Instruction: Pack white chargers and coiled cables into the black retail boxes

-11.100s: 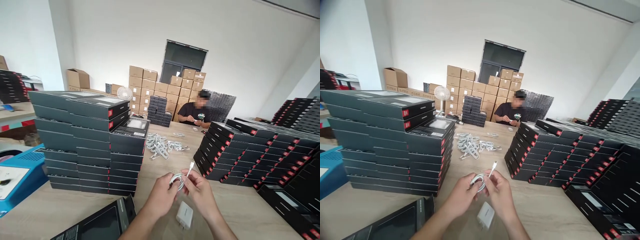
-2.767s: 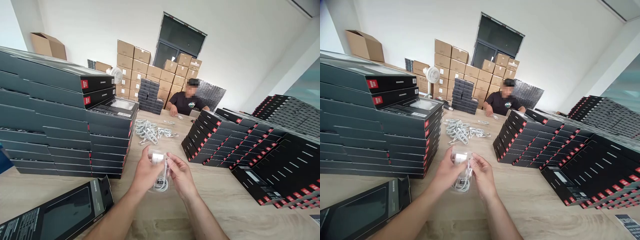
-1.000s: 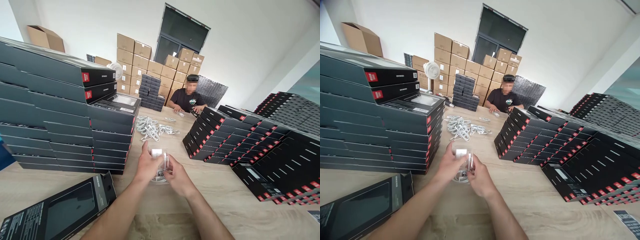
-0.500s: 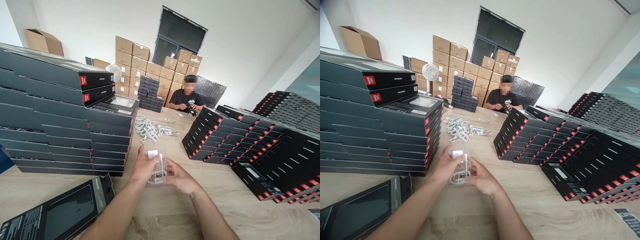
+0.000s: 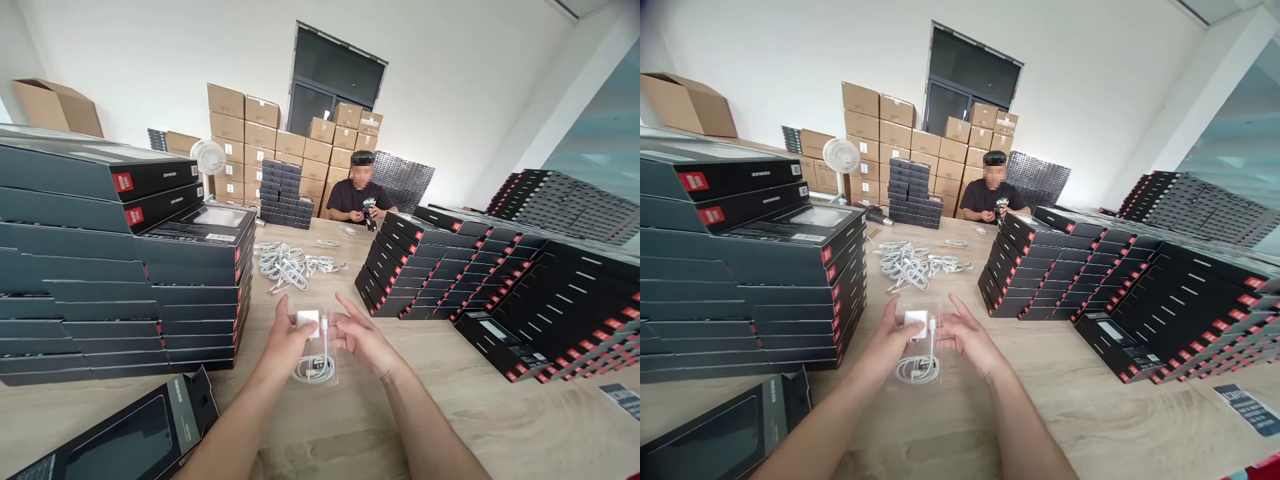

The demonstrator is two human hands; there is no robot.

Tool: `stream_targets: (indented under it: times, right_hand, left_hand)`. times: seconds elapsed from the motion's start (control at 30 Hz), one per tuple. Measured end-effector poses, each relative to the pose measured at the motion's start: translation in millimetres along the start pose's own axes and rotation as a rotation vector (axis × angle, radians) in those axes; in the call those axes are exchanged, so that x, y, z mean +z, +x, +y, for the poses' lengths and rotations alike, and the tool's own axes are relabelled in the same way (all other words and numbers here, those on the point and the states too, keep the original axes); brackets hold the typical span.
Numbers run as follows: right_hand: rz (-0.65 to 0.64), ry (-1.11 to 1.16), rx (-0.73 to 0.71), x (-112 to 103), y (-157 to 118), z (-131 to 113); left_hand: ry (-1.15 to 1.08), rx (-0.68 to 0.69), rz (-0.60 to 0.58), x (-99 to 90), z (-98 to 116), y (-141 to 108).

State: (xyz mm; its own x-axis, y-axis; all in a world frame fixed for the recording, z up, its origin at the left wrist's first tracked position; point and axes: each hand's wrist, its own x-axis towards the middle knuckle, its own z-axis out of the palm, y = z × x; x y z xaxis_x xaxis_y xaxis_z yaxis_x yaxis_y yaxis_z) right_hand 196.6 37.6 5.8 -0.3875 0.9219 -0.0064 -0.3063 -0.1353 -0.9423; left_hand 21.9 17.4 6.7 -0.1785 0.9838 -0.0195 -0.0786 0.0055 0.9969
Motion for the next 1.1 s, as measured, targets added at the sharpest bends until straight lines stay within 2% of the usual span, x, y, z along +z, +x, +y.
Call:
stream_targets:
  times: [0.13,0.33,0.5,0.63,0.7,0.77,0.87,0.97,1.03,1.1]
  right_hand:
    - [0.016,-0.004,-0.059,-4.3,2.8,-0.8]
    - [-0.002,-0.05,-0.103,-0.1,0.4,-1.7]
    - [0.01,-0.088,-0.086,8.2,-0.9,-5.1]
    - [0.041,-0.187,-0.083,11.7,0.4,0.8]
    - [0.057,-0.219,-0.085,8.0,-0.3,3.9]
    - [0.058,-0.224,-0.068,0.2,-0.3,6.5]
    - [0.089,-0.124,-0.02,-13.6,2.2,8.6]
    - [0.199,0.027,0.024,-21.9,5.0,7.2]
    - [0.294,0.092,0.037,-23.2,5.8,5.3]
    - [0.351,0.132,0.044,-22.5,5.5,4.1]
  left_hand:
    - [0.09,-0.083,-0.023,5.8,9.2,-6.7]
    - [0.197,-0.057,0.005,6.9,20.3,-13.0]
    - [0.225,-0.003,-0.038,4.1,14.5,-10.3]
    - [0.248,0.043,-0.034,11.7,3.2,-7.6]
    - [0.21,0.049,-0.062,14.9,2.1,-12.8]
    - [0.226,0.028,-0.128,10.5,8.4,-25.8]
    - [0.511,0.102,-0.169,-17.8,31.9,-61.0]
    - [0.84,0.152,-0.267,-67.8,58.1,-101.4]
    - [1.083,0.068,-0.198,-102.0,68.0,-120.0]
    - [1.273,-0.06,-0.116,-127.4,70.1,-129.9]
